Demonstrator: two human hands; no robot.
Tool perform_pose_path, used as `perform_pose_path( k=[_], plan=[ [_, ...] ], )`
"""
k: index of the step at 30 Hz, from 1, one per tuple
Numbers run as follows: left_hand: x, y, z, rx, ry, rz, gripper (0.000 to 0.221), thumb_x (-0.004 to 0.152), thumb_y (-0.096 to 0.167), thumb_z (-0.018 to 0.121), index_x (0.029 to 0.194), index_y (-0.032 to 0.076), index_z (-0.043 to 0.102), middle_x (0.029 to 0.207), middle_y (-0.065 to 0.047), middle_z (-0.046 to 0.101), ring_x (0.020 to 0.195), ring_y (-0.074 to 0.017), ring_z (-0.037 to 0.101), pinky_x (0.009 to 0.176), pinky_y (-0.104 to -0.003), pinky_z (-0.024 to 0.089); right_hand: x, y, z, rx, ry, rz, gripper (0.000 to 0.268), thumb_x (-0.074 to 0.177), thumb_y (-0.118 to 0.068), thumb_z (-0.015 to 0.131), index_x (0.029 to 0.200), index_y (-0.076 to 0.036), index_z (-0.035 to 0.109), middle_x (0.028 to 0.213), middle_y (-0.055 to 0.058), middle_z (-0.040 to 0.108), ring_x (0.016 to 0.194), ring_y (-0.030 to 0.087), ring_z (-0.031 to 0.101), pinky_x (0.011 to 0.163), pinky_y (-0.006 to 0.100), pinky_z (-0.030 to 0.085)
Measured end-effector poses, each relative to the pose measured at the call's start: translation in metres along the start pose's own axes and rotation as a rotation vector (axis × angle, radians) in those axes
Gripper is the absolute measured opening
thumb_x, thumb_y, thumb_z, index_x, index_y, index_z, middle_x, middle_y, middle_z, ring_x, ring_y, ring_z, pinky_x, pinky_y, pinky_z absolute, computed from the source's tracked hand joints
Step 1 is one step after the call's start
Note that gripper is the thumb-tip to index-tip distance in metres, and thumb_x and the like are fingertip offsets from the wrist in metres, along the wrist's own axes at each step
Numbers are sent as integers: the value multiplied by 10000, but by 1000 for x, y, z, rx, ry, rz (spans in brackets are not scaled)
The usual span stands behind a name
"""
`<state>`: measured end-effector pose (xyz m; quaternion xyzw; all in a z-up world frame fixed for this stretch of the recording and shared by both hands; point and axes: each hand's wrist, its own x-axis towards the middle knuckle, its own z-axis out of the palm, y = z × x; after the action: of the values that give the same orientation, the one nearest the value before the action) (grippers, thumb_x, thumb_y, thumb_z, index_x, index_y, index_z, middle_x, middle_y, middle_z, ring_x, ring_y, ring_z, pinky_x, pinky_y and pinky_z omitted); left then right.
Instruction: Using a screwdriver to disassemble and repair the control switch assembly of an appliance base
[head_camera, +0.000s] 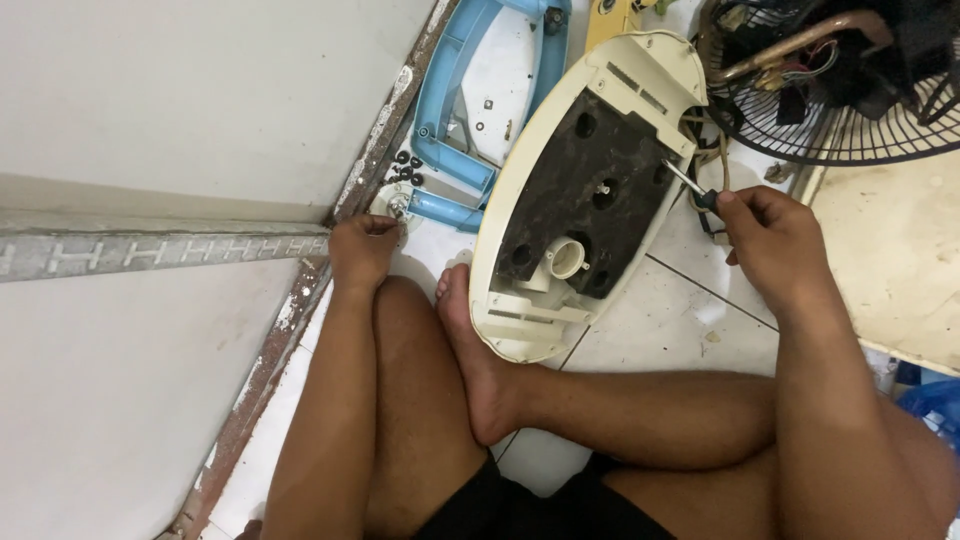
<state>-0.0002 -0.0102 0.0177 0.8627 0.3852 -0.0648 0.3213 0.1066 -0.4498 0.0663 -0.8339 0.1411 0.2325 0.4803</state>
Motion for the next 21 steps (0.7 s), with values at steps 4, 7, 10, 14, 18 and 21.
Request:
perform_pose_path(
  k=[4, 7, 10, 14, 18, 21],
  plan=[
    [-1, 0, 0, -18, -3, 0, 158, 855, 132, 751, 978, 56, 814, 850, -97, 776, 697, -173, 671, 715, -301, 565, 1, 2, 0, 6, -1, 1, 271, 1146, -237, 582, 1109, -1, 710, 776, 63, 565, 663, 167, 548, 633, 313, 475],
    [1, -4, 1, 9, -13, -9, 155, 839, 152, 777, 967, 75, 820, 817, -84, 772, 660, -164, 658, 682, -287, 552, 5, 10, 0, 30, -9, -23, 274, 1149, -239, 589, 1096, 2, 707, 776, 65, 563, 671, 165, 536, 633, 309, 485],
    [0, -4, 2, 28, 1, 26, 158, 820, 138, 777, 960, 85, 827, 828, -92, 778, 670, -170, 667, 693, -292, 558, 7, 15, -1, 55, -8, -44, 258, 1141, -231, 604, 1074, -2, 700, 781, 59, 564, 671, 157, 526, 631, 302, 484],
    [-3, -5, 2, 53, 56, 68, 170, 858, 107, 729, 1001, 48, 800, 931, -114, 780, 785, -215, 710, 780, -327, 568, 4, 14, -3, 33, -16, -80, 266, 1138, -229, 605, 1077, 10, 703, 784, 72, 580, 661, 165, 536, 618, 304, 473],
    [-20, 13, 3, -184, 261, 480, 194, 929, 11, 624, 1104, -28, 699, 963, -120, 743, 803, -186, 668, 763, -302, 557, -4, 2, -7, 52, -33, -101, 225, 1096, -184, 615, 1092, 20, 711, 796, 79, 597, 691, 170, 521, 648, 306, 466],
    [-51, 53, 1, -256, 238, 636, 149, 970, 21, 642, 1114, 5, 679, 1089, -120, 684, 897, -191, 645, 782, -309, 568, -4, 9, -13, 21, -79, -214, 172, 1039, -141, 680, 1094, 15, 727, 775, 92, 622, 653, 171, 529, 618, 295, 451]
  ],
)
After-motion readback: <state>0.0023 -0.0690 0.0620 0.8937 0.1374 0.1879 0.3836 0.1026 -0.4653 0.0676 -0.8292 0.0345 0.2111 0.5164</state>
